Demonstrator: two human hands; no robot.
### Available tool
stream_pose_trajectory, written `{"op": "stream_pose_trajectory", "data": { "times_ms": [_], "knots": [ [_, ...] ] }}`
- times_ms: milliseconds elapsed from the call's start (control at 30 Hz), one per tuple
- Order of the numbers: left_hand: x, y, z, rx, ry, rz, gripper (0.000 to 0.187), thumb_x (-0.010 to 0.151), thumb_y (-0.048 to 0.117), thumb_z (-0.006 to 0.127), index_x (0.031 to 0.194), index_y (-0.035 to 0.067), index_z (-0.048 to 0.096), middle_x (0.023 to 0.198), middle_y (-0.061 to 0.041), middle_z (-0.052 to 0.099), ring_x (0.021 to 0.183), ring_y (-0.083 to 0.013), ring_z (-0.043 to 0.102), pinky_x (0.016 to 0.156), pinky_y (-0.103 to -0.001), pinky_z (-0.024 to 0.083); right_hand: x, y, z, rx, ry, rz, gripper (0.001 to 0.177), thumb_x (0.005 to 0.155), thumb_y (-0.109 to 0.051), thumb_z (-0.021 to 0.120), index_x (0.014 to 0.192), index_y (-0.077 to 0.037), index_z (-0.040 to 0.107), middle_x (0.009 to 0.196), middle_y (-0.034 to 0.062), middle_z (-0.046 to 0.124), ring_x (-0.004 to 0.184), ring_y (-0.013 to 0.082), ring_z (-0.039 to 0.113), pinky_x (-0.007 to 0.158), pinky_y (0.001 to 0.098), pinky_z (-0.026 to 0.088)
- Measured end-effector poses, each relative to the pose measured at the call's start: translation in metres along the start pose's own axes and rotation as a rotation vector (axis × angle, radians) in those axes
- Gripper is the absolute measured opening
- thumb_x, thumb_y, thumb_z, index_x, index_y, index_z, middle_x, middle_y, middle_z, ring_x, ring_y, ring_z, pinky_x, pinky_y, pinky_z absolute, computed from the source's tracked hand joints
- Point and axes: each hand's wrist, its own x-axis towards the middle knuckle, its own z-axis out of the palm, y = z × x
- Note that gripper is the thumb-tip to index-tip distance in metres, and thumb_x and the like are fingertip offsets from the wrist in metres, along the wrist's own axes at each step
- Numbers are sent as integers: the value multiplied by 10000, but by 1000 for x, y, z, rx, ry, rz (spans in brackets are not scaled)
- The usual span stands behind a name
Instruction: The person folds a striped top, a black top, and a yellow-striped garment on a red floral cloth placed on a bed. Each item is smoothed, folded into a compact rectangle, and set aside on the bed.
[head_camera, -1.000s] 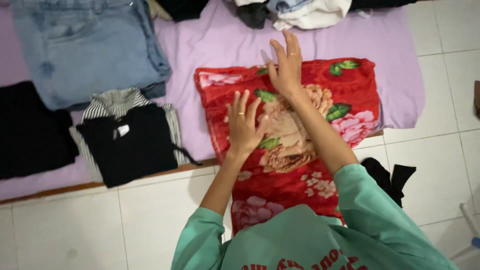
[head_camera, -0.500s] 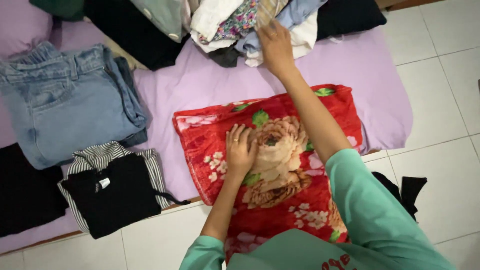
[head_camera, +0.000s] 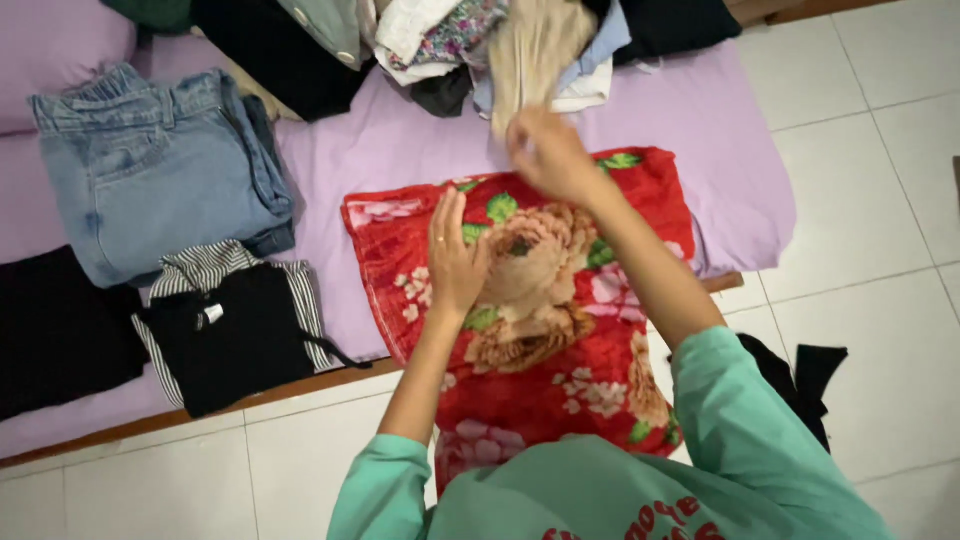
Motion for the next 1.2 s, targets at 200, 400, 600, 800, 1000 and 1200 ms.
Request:
{"op": "stream_pose_trajectory", "data": {
  "times_ms": [200,400,600,800,1000,1200],
  "knots": [
    [3,65,-9,180,146,106,318,987,414,675,1237,217,692,1012,33,715,872,-210,732,827,-316,574,-121,-117,9,262,-114,-306,344,866,-175,685,1181,-79,585,1131,171,646,1036,417,640,891,524,523],
    [-25,97,-38,-467,320,-518,437,945,292,765,1282,29,676,1299,-247,678,1266,-337,625,1107,-488,490,-211,-136,55,49,403,3,1198,680,-531,965,1526,34,332,1507,303,421,1386,508,411,1168,604,327],
    [-35,112,-83,-733,428,-386,578,1024,337,718,1478,37,521,1507,-202,533,1392,-277,512,1225,-512,385,-204,-80,64,103,296,273,1067,765,10,850,1592,131,187,1579,467,231,1469,613,179,1244,617,143],
    [-61,86,-128,-722,488,-409,543,1061,371,702,1468,59,522,1450,-152,584,1333,-235,552,1176,-452,449,-188,-67,46,411,381,195,743,692,116,773,1392,-92,635,1156,125,734,1058,298,709,972,402,504],
    [-85,47,-191,-655,315,-580,559,1055,274,737,1473,5,481,1346,-210,610,1195,-235,602,976,-433,574,-202,-82,-102,419,-36,376,598,653,-375,972,1184,-182,775,1074,17,747,971,137,681,925,293,491],
    [-94,-37,-131,-890,281,-1014,912,882,44,640,1590,302,127,1275,-161,619,846,-164,678,741,-406,700,-185,-47,-110,-386,-100,568,678,940,-284,764,1493,-43,454,1336,264,612,1140,467,589,918,571,448]
  ]
}}
